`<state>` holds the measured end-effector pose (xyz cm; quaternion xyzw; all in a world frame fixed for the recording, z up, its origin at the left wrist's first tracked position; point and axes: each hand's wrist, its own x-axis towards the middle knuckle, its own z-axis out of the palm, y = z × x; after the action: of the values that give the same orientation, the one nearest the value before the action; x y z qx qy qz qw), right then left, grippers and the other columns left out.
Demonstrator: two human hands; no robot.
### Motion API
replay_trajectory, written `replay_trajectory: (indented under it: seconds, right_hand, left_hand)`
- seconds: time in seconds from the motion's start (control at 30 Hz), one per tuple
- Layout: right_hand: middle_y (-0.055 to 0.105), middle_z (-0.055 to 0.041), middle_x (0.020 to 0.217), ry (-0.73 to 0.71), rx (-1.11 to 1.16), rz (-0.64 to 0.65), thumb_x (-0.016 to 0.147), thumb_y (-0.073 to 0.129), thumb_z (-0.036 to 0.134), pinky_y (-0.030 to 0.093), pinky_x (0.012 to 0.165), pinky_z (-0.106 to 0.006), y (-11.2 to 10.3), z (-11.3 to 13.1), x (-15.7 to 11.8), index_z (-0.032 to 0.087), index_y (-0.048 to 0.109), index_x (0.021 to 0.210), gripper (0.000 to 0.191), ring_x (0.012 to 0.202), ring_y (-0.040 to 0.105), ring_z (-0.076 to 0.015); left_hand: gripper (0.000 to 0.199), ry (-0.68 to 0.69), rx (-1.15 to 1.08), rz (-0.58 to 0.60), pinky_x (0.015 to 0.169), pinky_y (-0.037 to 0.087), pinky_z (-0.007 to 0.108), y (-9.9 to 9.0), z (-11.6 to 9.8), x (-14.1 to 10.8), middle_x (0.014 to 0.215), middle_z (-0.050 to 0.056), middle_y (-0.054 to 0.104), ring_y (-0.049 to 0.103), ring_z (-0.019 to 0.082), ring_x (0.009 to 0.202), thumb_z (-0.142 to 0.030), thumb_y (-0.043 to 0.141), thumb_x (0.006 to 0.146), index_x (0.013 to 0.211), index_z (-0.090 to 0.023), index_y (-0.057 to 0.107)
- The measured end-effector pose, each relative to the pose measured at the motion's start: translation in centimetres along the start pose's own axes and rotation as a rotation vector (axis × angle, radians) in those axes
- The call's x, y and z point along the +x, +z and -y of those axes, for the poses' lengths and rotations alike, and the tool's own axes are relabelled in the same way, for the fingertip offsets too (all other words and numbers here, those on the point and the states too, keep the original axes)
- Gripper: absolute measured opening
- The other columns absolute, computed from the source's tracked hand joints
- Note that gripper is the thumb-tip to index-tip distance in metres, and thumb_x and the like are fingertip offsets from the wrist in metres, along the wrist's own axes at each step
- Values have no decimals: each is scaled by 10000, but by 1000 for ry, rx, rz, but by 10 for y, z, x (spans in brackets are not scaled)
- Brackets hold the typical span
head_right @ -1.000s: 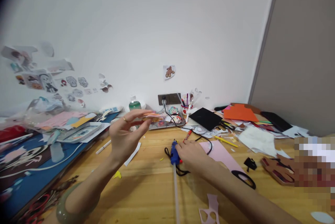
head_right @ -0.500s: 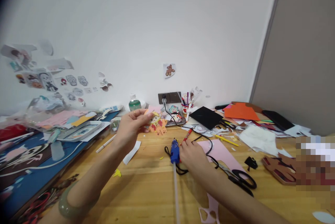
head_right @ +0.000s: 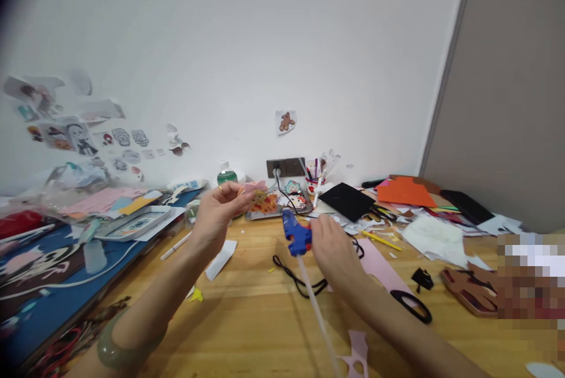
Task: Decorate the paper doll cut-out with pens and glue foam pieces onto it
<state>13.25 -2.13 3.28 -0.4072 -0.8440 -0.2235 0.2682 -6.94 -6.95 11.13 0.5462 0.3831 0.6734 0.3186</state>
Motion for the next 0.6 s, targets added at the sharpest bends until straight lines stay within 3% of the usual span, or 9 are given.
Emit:
replay_trajectory:
  seconds: [0.13, 0.3, 0.4, 0.5, 0.6]
  right_hand:
    - [516, -98, 909, 162, 325, -200, 800, 463, 256, 433, 699, -336, -28, -28, 13, 127, 476, 1063, 294, 826, 523, -227]
    - [577, -37, 795, 377, 688, -374, 737, 559, 387, 465, 619, -316, -72, -31, 7, 188, 553, 925, 274, 724, 567, -208]
    - [603, -31, 737, 438, 768, -338, 712, 589, 370, 471, 527, -287, -86, -25, -5, 200, 574, 882, 241, 656, 580, -200]
    - [589, -3, 615, 343, 763, -253, 709, 584, 333, 447, 443, -253, -90, -17, -16, 218, 587, 753, 123, 524, 555, -165]
    - [565, 15, 547, 254, 774, -201, 724, 550, 337, 438, 427, -246, -93, -6, -20, 228, 588, 688, 121, 452, 521, -144]
  left_hand:
    - [44, 255, 97, -7, 722, 497, 338, -1, 2, -2, 830, 53, 673, 621, 178, 797, -196, 632, 711, 744, -182, 608]
    - [132, 719, 367, -124, 748, 468, 354, -2, 3, -6, 784, 24, 657, 596, 167, 803, -88, 626, 696, 770, -198, 624]
    - [182, 854, 431, -138, 728, 461, 359, -1, 2, -7, 786, 21, 662, 595, 171, 798, -42, 630, 678, 774, -197, 619]
    - [189, 883, 442, -154, 719, 460, 362, -1, 1, -7, 776, 23, 663, 598, 175, 790, -32, 632, 674, 774, -192, 620]
    - [190, 886, 449, -157, 712, 460, 363, -1, 1, -7, 769, 24, 663, 596, 174, 784, -31, 637, 671, 775, -189, 623]
